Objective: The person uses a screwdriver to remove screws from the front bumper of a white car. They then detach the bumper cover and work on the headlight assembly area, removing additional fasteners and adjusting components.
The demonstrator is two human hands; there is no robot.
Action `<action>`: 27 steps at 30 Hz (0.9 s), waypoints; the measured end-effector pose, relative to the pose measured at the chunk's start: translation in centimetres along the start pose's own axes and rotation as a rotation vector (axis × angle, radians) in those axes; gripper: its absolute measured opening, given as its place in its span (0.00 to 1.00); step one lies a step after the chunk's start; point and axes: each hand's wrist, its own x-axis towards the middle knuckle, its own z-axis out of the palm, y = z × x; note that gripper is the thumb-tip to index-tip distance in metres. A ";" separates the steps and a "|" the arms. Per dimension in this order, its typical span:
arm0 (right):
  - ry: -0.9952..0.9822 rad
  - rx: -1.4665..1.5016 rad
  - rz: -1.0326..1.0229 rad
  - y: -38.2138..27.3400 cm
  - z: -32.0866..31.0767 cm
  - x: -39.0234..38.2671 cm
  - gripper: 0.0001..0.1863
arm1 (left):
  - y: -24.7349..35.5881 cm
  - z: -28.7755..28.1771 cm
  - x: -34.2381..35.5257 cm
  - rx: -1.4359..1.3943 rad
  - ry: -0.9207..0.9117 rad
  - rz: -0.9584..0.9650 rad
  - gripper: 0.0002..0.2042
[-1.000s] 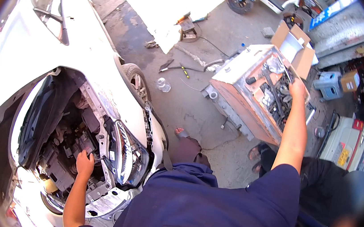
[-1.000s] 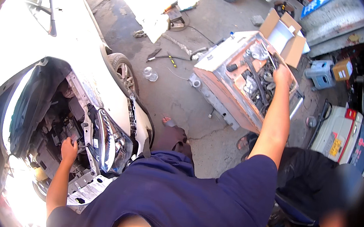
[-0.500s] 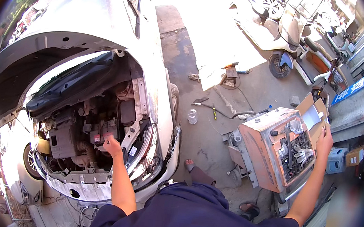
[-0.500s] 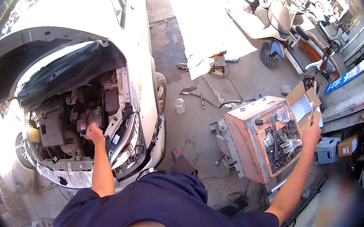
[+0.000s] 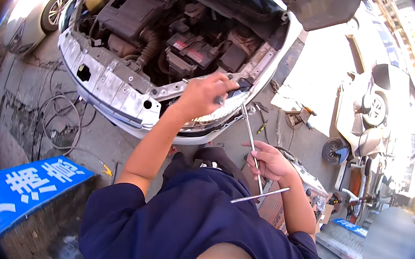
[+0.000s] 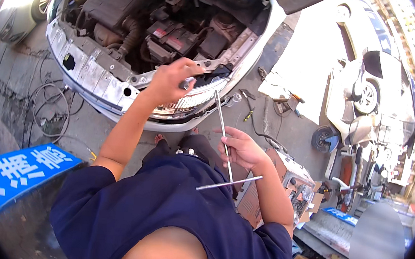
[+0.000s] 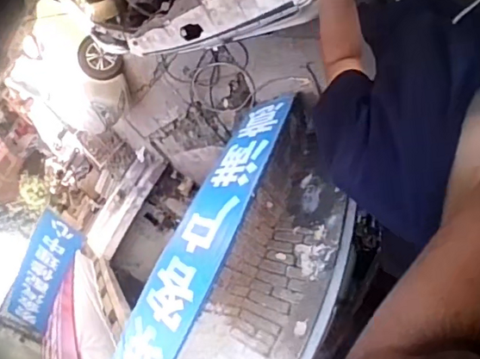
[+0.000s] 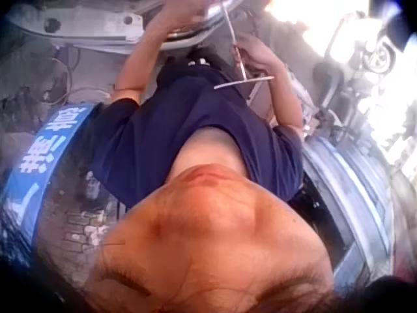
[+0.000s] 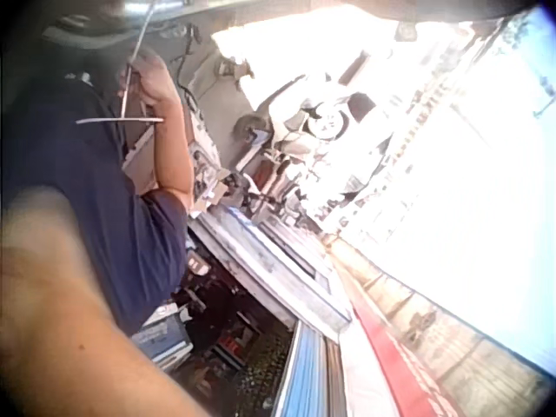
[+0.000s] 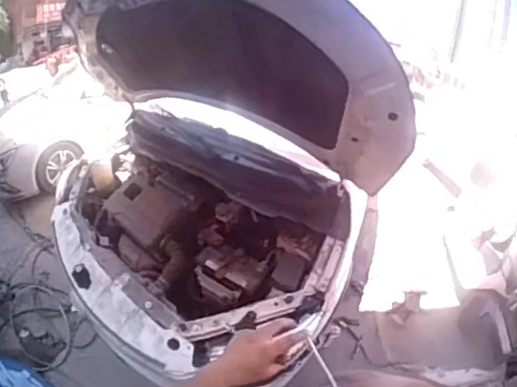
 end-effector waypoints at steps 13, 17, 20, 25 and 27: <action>-0.433 -0.323 0.218 -13.7 -5.2 8.7 0.52 | 3.8 8.4 -6.0 0.343 0.299 -0.615 0.10; -0.508 -0.855 0.020 -17.0 -5.4 10.1 0.59 | 4.1 10.6 -5.3 0.393 0.369 -0.694 0.09; -0.565 -1.327 -0.396 -18.8 -4.2 10.8 0.47 | 3.6 11.8 -4.2 0.319 0.367 -0.926 0.10; -0.103 -2.107 -0.980 -20.9 -0.7 13.6 0.15 | 4.0 12.1 -5.4 0.292 0.574 -0.985 0.13; -0.099 -2.223 -1.021 -21.3 0.4 15.4 0.14 | 4.6 11.6 -7.3 0.229 0.611 -1.074 0.13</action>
